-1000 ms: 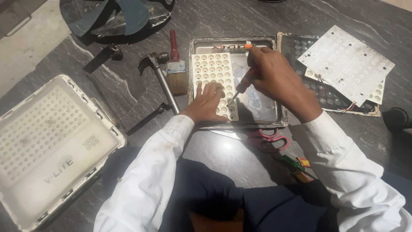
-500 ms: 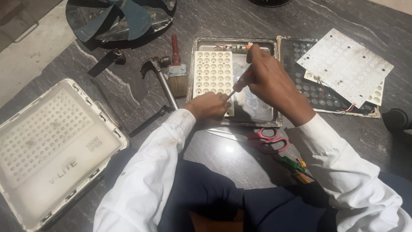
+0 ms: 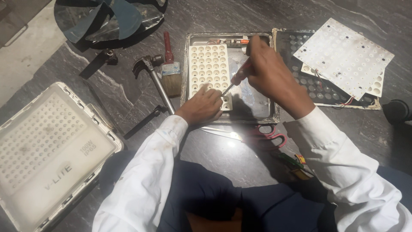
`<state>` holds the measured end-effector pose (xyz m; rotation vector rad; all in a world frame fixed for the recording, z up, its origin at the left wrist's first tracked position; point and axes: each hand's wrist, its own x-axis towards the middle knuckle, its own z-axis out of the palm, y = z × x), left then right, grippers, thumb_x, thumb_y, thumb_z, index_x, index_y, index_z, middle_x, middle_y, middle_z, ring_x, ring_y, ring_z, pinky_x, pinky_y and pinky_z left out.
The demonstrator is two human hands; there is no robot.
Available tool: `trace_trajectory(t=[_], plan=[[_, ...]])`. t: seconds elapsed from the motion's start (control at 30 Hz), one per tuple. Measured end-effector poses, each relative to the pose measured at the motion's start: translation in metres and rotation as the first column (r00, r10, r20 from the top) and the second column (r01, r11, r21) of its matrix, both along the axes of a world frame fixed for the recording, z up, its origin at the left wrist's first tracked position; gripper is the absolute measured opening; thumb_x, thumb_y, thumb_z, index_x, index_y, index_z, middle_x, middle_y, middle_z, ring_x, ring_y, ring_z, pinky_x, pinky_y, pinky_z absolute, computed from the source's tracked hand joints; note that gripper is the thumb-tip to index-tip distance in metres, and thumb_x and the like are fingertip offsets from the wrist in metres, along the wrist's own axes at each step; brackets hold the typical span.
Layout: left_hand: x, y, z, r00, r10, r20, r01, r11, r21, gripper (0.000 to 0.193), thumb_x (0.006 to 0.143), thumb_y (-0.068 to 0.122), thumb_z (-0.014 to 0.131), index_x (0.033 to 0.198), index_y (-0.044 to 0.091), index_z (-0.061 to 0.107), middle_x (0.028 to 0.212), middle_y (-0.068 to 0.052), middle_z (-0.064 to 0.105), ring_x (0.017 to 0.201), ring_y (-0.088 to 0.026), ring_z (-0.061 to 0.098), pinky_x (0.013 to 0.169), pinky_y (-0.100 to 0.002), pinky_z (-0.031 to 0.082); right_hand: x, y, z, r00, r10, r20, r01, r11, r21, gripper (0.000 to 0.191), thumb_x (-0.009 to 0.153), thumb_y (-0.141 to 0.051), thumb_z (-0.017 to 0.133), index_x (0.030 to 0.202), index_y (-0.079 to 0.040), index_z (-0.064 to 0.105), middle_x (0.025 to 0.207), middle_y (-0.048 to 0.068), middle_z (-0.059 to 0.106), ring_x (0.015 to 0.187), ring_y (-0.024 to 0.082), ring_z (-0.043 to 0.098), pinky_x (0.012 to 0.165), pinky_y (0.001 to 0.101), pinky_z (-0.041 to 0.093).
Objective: The person uses a screwdriver to remove screws from a white plastic grid attached to an LED panel. They then lift the grid and the metal backing plate, flip the panel to inspect the back, and place the grid back into position.
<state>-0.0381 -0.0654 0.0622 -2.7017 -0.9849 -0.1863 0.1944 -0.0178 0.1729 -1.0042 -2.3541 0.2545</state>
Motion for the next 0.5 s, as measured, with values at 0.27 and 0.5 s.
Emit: trace_trajectory(t=[0.27,0.5], plan=[[-0.018,0.01,0.001,0.999,0.041,-0.024,-0.045,0.977,-0.207,0.046,0.093,0.032,0.061,0.122,-0.004,0.058,0.143,-0.028,0.051,0.136,-0.039,0.049,0.114,-0.065,0.03,0.003,0.004,-0.008,0.999,0.033,-0.016,-0.03,0.99,0.136,0.075,0.072,0.013,0.071,0.135,0.017,0.03,0.107,0.033,0.057,0.094,0.049,0.063,0.078,0.0532,0.05],[-0.023,0.013,-0.028,0.998,-0.047,0.037,0.05,0.995,-0.087,0.043,0.097,0.009,0.047,0.135,-0.012,0.051,0.146,-0.03,0.05,0.138,-0.044,0.044,0.116,-0.053,0.034,0.007,0.004,0.015,0.998,-0.058,-0.013,0.057,0.998,-0.028,0.04,0.083,0.01,0.071,0.106,0.007,0.038,0.091,0.029,0.064,0.086,0.046,0.07,0.074,0.052,0.051]])
